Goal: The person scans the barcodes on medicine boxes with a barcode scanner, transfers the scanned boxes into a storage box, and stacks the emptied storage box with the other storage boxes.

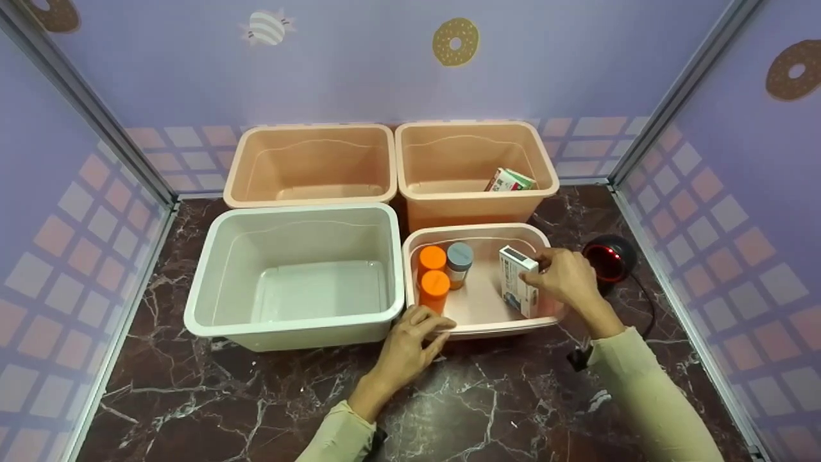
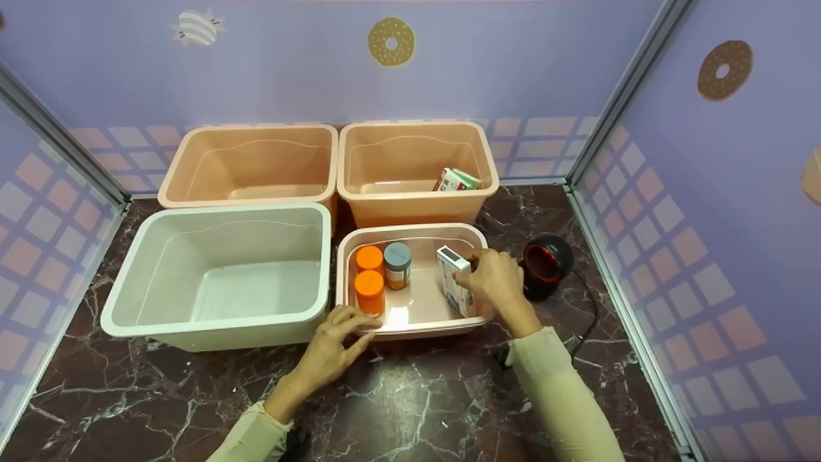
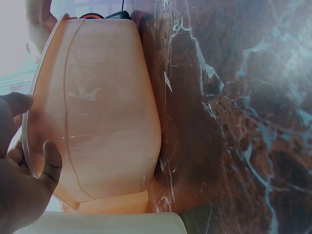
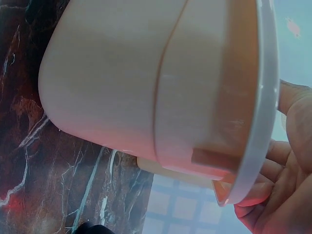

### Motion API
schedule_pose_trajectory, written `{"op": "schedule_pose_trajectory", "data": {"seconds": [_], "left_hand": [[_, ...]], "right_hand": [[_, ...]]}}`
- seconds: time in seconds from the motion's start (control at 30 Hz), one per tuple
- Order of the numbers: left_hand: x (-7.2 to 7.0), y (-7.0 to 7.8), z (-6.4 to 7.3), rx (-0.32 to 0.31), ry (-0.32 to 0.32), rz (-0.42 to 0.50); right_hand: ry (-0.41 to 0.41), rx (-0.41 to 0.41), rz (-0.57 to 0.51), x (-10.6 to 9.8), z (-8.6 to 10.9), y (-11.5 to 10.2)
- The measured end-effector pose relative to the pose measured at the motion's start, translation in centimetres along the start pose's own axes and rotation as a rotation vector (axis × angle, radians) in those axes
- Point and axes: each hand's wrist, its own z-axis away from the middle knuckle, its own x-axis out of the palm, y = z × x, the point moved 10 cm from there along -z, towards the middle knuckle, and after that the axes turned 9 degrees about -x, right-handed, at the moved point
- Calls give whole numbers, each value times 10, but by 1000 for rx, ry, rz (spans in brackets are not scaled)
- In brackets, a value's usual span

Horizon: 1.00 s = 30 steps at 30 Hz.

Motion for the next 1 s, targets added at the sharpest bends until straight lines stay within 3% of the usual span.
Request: {"op": "schedule_pose_trajectory", "data": {"seconds": [0.47,0.7,1.0], "left_hand": [[0,-1,0,-7,3,7],[0,-1,0,-8,-4,4],[-1,-1,-1,-18,-6,5]], "right_hand": [[130,-56,-84,-10,1,0],[200,-62,-205,-19,5,10],[193,-39,-384,-22,7,21]]}}
